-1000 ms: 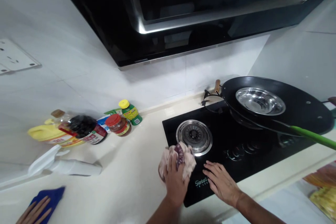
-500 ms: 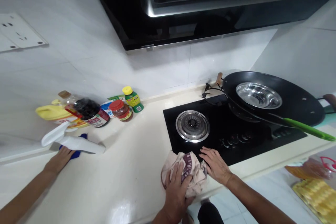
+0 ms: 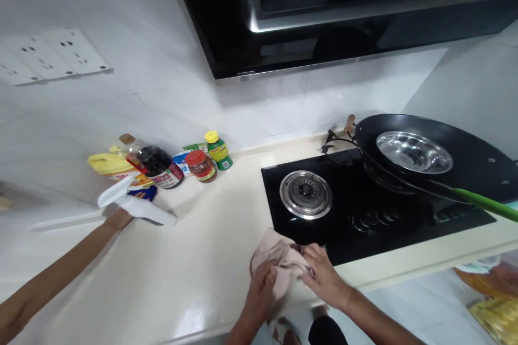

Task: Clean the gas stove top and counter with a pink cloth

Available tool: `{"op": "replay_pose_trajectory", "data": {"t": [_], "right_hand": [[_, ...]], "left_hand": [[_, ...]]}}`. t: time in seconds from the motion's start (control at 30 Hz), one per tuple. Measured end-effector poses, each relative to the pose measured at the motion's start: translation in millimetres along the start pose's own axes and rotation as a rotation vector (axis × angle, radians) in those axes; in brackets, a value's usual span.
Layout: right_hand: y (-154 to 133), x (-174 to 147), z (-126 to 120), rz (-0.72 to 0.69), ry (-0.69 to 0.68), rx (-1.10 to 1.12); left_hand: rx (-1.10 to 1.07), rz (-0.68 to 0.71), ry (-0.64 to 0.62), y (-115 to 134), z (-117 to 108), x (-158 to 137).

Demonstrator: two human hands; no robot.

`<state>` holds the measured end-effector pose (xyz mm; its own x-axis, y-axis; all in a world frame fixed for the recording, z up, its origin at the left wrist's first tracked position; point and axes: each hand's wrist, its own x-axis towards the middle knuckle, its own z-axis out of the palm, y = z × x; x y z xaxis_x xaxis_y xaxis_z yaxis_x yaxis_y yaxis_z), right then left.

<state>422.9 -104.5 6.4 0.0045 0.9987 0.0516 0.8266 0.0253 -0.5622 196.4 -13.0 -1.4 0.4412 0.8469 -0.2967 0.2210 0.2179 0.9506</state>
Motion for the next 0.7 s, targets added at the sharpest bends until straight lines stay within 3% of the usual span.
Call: {"op": "replay_pose_trajectory", "data": {"t": [0.17, 0.3, 0.5, 0.7], "right_hand": [[-27.4, 78.6, -25.2, 0.235, -0.087, 0.089], [-17.0, 112.2, -36.8, 0.401, 0.023, 0.386], [11.3, 76.3, -25.3, 0.391, 0.053, 0.481], [6.0, 55.0, -11.7, 0.399, 0.008, 0.504]], "left_hand": [[-0.248, -0.154, 0.065, 28.6, -20.9, 17.6], [-0.41, -0.253, 0.088, 35.8, -35.2, 14.3], [-0.524, -0.346, 0.128, 28.6, -45.1, -1.1], [-0.554, -0.332, 0.117, 25.7, -46.1, 3.7]]}}
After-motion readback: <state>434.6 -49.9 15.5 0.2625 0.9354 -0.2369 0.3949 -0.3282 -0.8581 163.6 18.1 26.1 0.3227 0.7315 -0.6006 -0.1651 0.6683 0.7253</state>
